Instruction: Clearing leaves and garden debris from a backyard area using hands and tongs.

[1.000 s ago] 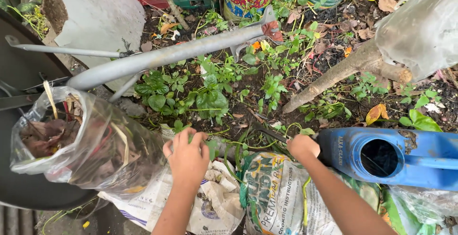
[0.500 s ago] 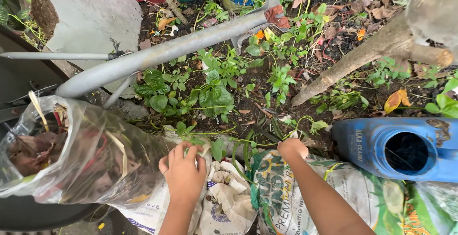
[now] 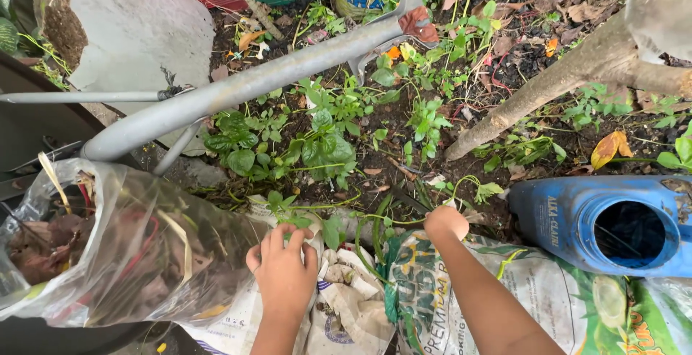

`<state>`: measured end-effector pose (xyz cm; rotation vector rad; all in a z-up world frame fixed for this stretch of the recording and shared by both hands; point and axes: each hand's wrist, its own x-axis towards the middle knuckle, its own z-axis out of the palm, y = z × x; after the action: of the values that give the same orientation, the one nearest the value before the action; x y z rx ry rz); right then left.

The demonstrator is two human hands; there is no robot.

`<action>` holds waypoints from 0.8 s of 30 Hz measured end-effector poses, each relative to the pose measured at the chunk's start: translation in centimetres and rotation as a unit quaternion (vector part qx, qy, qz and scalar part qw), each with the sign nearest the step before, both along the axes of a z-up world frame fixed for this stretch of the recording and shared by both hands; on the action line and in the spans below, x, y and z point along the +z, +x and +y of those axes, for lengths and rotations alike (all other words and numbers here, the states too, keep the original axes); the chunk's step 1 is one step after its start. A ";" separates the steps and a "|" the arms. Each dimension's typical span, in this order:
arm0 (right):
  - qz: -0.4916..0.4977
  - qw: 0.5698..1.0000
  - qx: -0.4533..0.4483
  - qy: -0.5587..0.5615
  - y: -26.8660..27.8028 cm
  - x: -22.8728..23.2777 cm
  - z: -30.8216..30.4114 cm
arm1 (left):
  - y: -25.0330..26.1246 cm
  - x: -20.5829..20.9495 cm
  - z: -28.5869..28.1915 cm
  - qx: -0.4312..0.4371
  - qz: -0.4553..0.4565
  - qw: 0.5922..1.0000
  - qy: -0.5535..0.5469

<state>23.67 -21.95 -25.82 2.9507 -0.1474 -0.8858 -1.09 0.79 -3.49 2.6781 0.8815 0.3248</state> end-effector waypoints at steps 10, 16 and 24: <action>-0.014 1.000 -0.009 0.017 0.2 3.5 -1.6 | 1.3 1.1 -0.6 -0.006 0.004 1.000 -0.016; -0.014 1.000 0.012 0.004 -0.2 4.1 -1.1 | 0.9 0.5 -0.4 0.004 0.013 1.000 -0.027; -0.015 0.999 0.051 -0.011 0.4 3.4 -0.7 | 0.4 -0.1 -0.1 0.006 0.013 1.000 -0.017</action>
<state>24.06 -22.70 -22.37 2.9226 -0.0084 -0.8214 -0.65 0.68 -3.61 2.6524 0.9026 0.2761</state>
